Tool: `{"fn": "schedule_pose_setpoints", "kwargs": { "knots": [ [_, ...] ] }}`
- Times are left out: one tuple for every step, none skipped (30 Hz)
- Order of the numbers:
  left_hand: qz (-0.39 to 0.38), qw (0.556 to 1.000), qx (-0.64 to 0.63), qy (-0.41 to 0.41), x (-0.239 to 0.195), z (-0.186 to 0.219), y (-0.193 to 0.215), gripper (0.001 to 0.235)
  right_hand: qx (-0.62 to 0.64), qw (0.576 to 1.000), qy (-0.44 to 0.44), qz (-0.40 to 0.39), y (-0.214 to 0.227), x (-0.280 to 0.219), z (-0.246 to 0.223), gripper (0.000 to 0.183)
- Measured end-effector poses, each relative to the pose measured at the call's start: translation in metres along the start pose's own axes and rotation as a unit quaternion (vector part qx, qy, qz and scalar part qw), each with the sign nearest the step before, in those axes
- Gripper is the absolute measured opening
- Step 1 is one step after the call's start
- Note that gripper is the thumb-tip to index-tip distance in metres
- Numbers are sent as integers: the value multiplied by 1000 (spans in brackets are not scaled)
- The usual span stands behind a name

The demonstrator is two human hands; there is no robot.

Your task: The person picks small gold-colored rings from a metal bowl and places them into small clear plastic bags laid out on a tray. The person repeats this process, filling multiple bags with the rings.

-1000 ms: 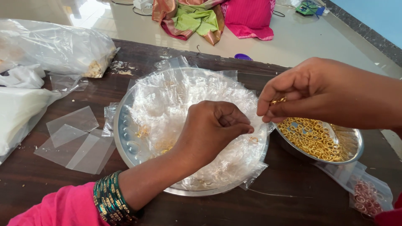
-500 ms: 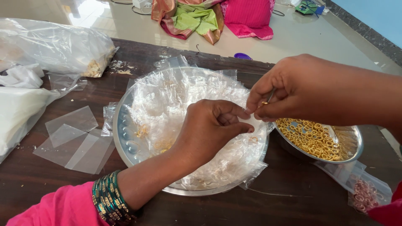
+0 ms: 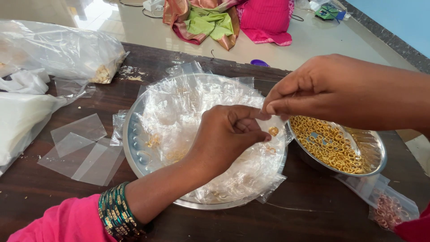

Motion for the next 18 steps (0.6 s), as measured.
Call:
{"fn": "schedule_pose_setpoints", "kwargs": {
  "knots": [
    [-2, 999, -36, -3, 1, -4, 0, 33, -4, 1000, 3, -10, -1, 0, 2, 33],
    [-1, 999, -36, -3, 1, -7, 0, 33, -4, 1000, 4, -10, -1, -4, -5, 33],
    [-3, 996, -90, -3, 2, -11, 0, 32, -7, 1000, 6, -7, 0, -9, -11, 32],
    [-7, 990, -142, -2, 4, -15, 0, 31, -12, 1000, 8, -3, 1, -13, -17, 35],
    [-6, 990, -142, -3, 5, -16, 1, 31, -12, 1000, 8, -2, -1, -10, -7, 35],
    [-7, 986, -167, -3, 7, -17, 2, 31, -3, 998, 55, 14, -1, -7, -3, 36],
    [-9, 981, -192, -2, 8, -18, 2, 31, 7, 994, 101, 32, -1, -5, 2, 37],
    [-9, 981, -192, -3, 8, -16, 3, 31, 7, 994, 101, 32, -1, -3, 9, 37],
    [-11, 981, -192, -4, 8, -14, 4, 31, -25, 985, 153, 71, 2, -4, 10, 35],
    [-14, 981, -193, -4, 8, -13, 4, 31, -56, 971, 203, 109, 4, -5, 11, 34],
    [-15, 981, -193, -4, 7, -10, 5, 31, -56, 971, 203, 109, 8, -17, -13, 34],
    [-14, 985, -173, 1, 7, -7, 5, 29, -102, 988, 72, 92, 10, -23, -22, 34],
    [-13, 988, -154, 5, 6, -5, 6, 26, -142, 985, -61, 77, 14, -34, -31, 34],
    [-13, 988, -154, 6, 6, -5, 6, 26, -142, 985, -61, 77, 13, -31, -22, 34],
    [-11, 992, -126, 11, 6, -6, 6, 22, -111, 989, -35, 91, 13, -28, -16, 33],
    [-9, 995, -98, 15, 6, -7, 6, 19, -80, 991, -9, 106, 14, -25, -10, 32],
    [-9, 995, -98, 15, 6, -8, 6, 19, -80, 991, -9, 106, 15, -26, -12, 32],
    [-9, 996, -86, 15, 6, -10, 6, 17, -71, 992, -10, 102, 15, -27, -14, 29]
  ]
}}
Point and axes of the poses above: each hand's wrist, its own x-axis towards the middle knuckle, its own y-axis out of the back of the hand, z = x × y, the point moved 6 cm from there along x, towards the middle knuckle, and after that the axes turned 4 degrees about x, right-handed, at the moved point
